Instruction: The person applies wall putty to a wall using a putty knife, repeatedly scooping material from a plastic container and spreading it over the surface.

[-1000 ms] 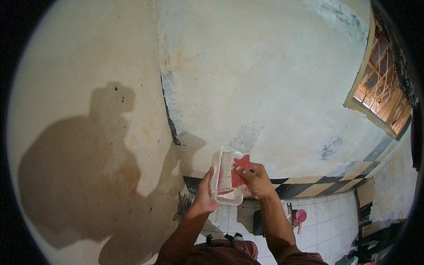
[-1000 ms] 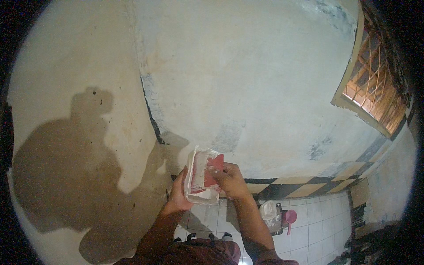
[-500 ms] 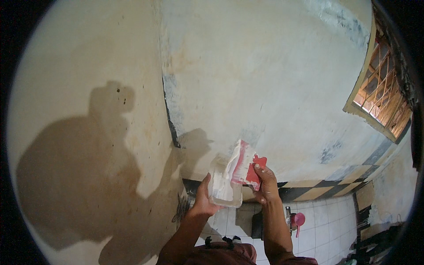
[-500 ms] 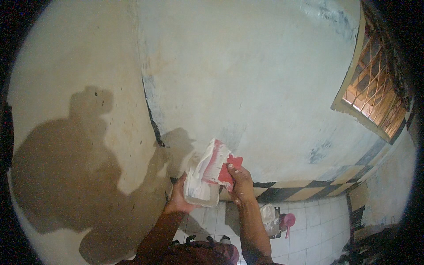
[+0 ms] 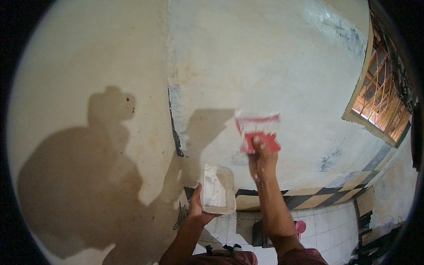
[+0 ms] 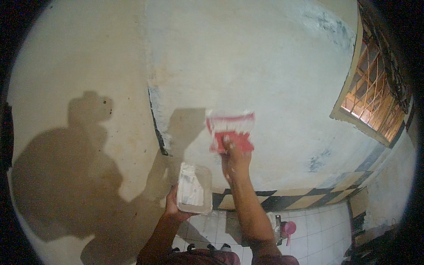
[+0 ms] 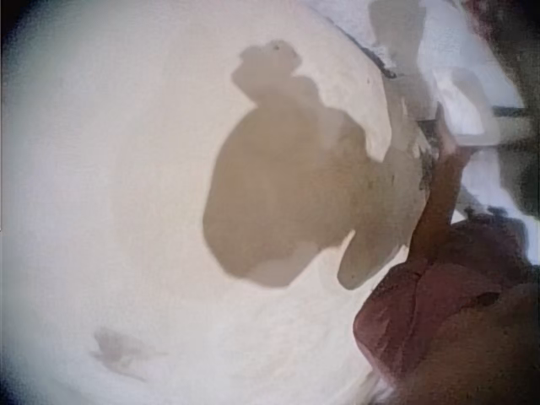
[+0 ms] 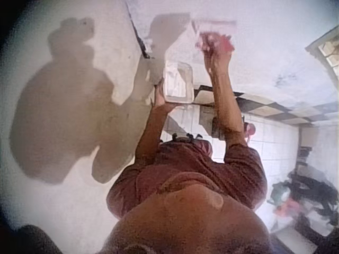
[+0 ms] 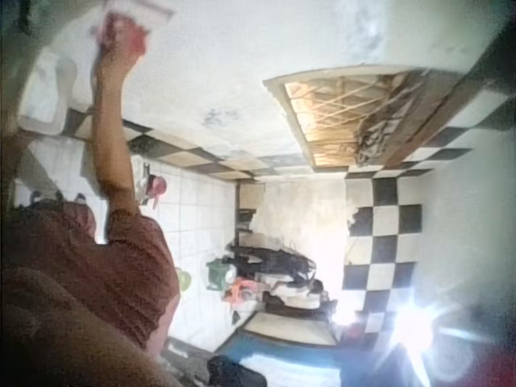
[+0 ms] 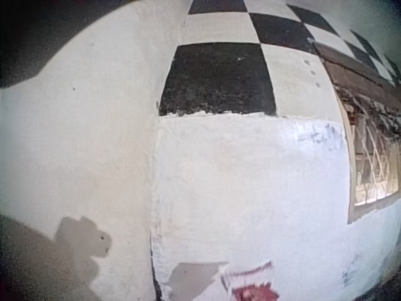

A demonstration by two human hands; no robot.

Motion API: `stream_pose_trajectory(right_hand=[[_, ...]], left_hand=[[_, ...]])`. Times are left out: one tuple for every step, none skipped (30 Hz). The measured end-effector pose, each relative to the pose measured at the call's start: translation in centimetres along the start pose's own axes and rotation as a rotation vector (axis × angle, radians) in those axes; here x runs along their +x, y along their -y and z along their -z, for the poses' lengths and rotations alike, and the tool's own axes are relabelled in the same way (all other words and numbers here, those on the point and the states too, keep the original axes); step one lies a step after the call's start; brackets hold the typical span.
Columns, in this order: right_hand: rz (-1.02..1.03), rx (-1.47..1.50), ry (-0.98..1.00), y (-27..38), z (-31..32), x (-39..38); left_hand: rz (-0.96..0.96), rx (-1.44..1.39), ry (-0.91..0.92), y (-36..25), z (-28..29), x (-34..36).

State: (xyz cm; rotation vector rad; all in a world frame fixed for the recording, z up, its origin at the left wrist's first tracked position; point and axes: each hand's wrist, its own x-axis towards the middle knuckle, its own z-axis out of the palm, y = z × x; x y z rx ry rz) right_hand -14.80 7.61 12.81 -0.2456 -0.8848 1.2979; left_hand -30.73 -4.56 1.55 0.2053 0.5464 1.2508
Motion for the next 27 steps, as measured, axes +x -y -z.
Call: stream_pose_trajectory(right_hand=[[0.121, -0.154, 0.016, 0.7, -1.8, 1.8], [0.241, -0.321, 0.016, 1.4, -3.8, 3.7], [0.496, -0.541, 0.020, 3.2, -6.4, 5.1], [0.706, -0.673, 0.006, 3.3, -7.8, 7.3], [0.834, -0.848, 0.033, 4.2, -9.0, 9.1], [0.897, -1.083, -0.038, 5.0, -10.5, 10.7], [1.132, -1.250, 0.003, 5.5, -11.7, 12.7], [1.370, -1.413, 0.048, 5.9, -12.7, 14.7], [1.503, -1.515, 0.115, 6.3, -13.7, 16.4], [1.635, -1.611, 0.189, 6.5, -14.7, 18.0], [1.767, -1.699, 0.268, 6.4, -15.7, 19.2], [1.808, -1.752, 0.280, 6.5, -16.3, 20.2], [1.848, -1.806, 0.291, 6.5, -16.8, 20.9], [1.888, -1.861, 0.301, 6.5, -17.2, 21.6], [1.896, -1.905, 0.298, 6.3, -17.5, 22.3], [1.903, -1.950, 0.294, 6.1, -17.8, 22.9], [1.910, -1.996, 0.290, 6.0, -17.9, 23.4], [1.868, -2.050, 0.301, 5.9, -18.1, 23.6], [1.825, -2.104, 0.311, 5.8, -18.3, 23.8], [1.780, -2.159, 0.320, 5.9, -18.4, 24.0], [1.719, -2.164, 0.333, 5.9, -18.8, 23.9], [1.658, -2.169, 0.347, 6.0, -19.2, 23.7], [1.597, -2.173, 0.361, 6.1, -19.5, 23.5], [1.595, -2.147, 0.358, 6.3, -19.4, 23.8], [1.592, -2.121, 0.356, 6.5, -19.3, 24.1], [1.589, -2.096, 0.355, 6.7, -19.2, 24.3], [1.488, -2.137, 0.347, 6.7, -19.4, 24.4]], left_hand=[[-0.040, -0.004, 0.046, 0.0, 0.3, 0.0], [-0.082, -0.010, 0.091, 0.1, 0.6, -0.1], [-0.110, -0.011, 0.147, 0.2, 0.5, 0.0], [-0.096, -0.024, 0.138, 0.0, 0.7, -0.3], [-0.074, -0.037, 0.138, -0.3, 0.6, -0.7], [-0.054, -0.049, 0.139, -0.5, 0.5, -1.1], [-0.056, -0.059, 0.142, -0.7, 0.4, -1.2], [-0.057, -0.069, 0.145, -0.8, 0.3, -1.3], [-0.057, -0.080, 0.149, -0.8, 0.3, -1.4], [-0.044, -0.098, 0.176, -0.9, 0.9, -1.3], [-0.035, -0.115, 0.201, -0.9, 2.2, -1.0], [-0.021, -0.131, 0.232, -1.1, 2.5, -0.9], [-0.038, -0.115, 0.209, -1.2, 2.7, -0.9], [-0.056, -0.099, 0.187, -1.3, 2.8, -1.0], [-0.077, -0.085, 0.160, -1.5, 2.6, -1.2], [-0.104, -0.092, 0.130, -1.7, 2.2, -1.5], [-0.130, -0.098, 0.101, -1.8, 1.7, -1.8], [-0.159, -0.105, 0.072, -2.0, 1.2, -2.2], [-0.153, -0.100, 0.054, -2.2, 1.0, -2.4], [-0.146, -0.095, 0.035, -2.4, 0.8, -2.6], [-0.144, -0.090, 0.013, -2.7, 0.8, -2.8], [-0.152, -0.092, 0.050, -2.7, 1.4, -2.6], [-0.160, -0.093, 0.087, -2.7, 2.4, -2.2], [-0.160, -0.091, 0.127, -2.7, 2.6, -2.0], [-0.169, -0.060, 0.107, -2.7, 2.6, -1.9], [-0.177, -0.029, 0.088, -2.7, 2.5, -1.9], [-0.186, 0.002, 0.070, -2.7, 2.0, -2.1]])
